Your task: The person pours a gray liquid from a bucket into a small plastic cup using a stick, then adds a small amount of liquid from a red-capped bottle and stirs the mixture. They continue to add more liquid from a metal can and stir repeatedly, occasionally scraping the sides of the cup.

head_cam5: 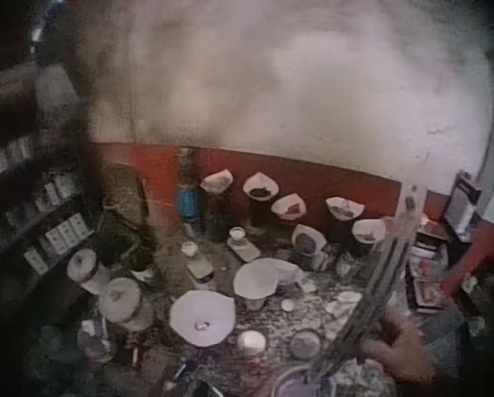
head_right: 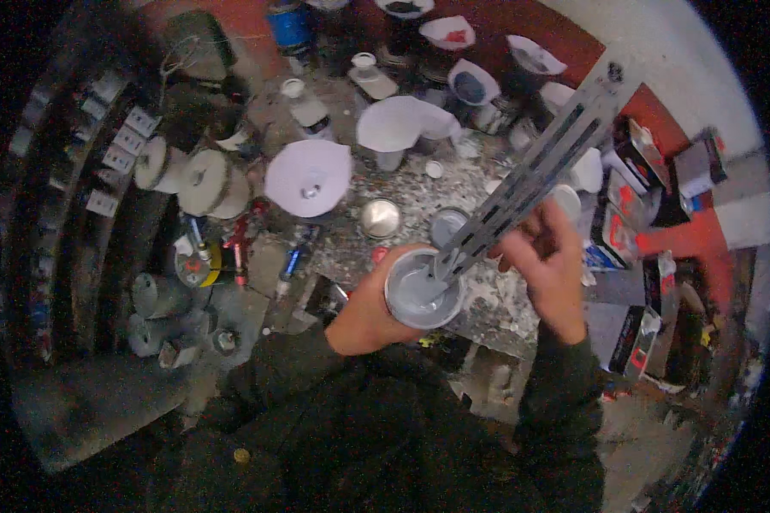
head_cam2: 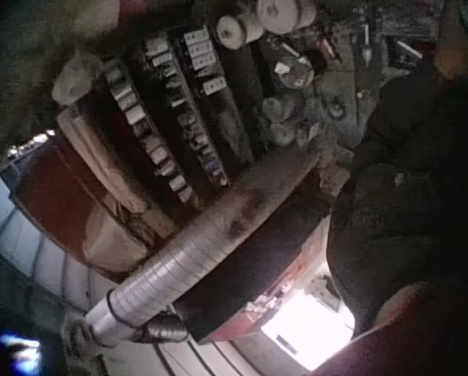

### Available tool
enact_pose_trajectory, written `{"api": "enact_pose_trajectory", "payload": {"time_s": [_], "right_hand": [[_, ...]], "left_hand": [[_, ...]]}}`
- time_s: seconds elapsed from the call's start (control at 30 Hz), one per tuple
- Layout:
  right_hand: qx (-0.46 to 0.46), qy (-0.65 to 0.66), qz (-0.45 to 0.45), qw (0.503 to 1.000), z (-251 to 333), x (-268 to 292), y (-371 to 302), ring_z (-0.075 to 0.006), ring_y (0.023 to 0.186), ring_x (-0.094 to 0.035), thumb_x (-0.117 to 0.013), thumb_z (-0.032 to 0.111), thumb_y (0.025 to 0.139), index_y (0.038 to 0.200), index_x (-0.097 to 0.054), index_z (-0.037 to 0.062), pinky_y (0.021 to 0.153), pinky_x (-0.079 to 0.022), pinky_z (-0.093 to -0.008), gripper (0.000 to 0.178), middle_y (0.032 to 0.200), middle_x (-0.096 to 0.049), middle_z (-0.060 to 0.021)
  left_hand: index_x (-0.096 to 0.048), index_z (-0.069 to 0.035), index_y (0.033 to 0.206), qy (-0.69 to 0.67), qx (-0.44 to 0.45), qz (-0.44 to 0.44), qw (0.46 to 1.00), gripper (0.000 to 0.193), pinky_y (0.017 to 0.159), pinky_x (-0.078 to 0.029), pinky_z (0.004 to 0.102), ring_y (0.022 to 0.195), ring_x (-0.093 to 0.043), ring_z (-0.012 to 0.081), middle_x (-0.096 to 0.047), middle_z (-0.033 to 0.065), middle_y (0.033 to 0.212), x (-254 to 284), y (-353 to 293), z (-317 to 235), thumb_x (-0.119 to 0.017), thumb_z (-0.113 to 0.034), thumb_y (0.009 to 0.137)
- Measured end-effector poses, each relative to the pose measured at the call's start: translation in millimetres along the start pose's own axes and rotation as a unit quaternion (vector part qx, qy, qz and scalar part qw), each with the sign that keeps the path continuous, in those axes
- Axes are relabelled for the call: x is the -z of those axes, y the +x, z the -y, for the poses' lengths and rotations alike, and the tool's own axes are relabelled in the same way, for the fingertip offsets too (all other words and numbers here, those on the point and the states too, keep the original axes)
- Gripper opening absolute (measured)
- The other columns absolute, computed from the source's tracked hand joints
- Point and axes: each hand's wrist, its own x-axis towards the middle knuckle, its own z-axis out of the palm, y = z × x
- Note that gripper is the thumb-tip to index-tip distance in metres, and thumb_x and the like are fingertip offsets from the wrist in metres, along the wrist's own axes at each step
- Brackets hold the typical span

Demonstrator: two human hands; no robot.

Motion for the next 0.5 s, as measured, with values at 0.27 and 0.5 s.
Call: {"api": "enact_pose_trajectory", "payload": {"time_s": [0.27, 0.5], "right_hand": [[-0.186, -0.088, -0.364, 0.909, -194.3, 159.1, -206.6, -0.0129, 0.091, -0.067, -0.078, 0.011, 0.091, 0.134, -0.059, -0.0031, 0.076, -0.054, -0.0263, 0.048, 0.120, -0.072, -0.0108], [-0.117, -0.290, -0.573, 0.757, -286.6, 268.2, -308.0, -0.0293, 0.133, -0.051, -0.093, 0.029, 0.078, 0.158, -0.026, -0.0053, 0.112, -0.041, -0.0419, 0.109, 0.152, -0.045, -0.0237]], "left_hand": [[-0.042, -0.005, 0.148, 0.074, -0.050, -0.059, 0.994, 0.091, 0.108, -0.047, 0.0391, 0.125, -0.060, 0.0225, -0.061, 0.0106, 0.133, -68.7, 26.3, 62.7, -0.086, -0.003, 0.068], [-0.042, -0.003, 0.146, 0.000, -0.018, -0.060, 0.998, 0.090, 0.109, -0.044, 0.0382, 0.127, -0.057, 0.0215, -0.057, 0.0104, 0.134, -99.1, 50.4, 67.3, -0.088, -0.005, 0.069]]}}
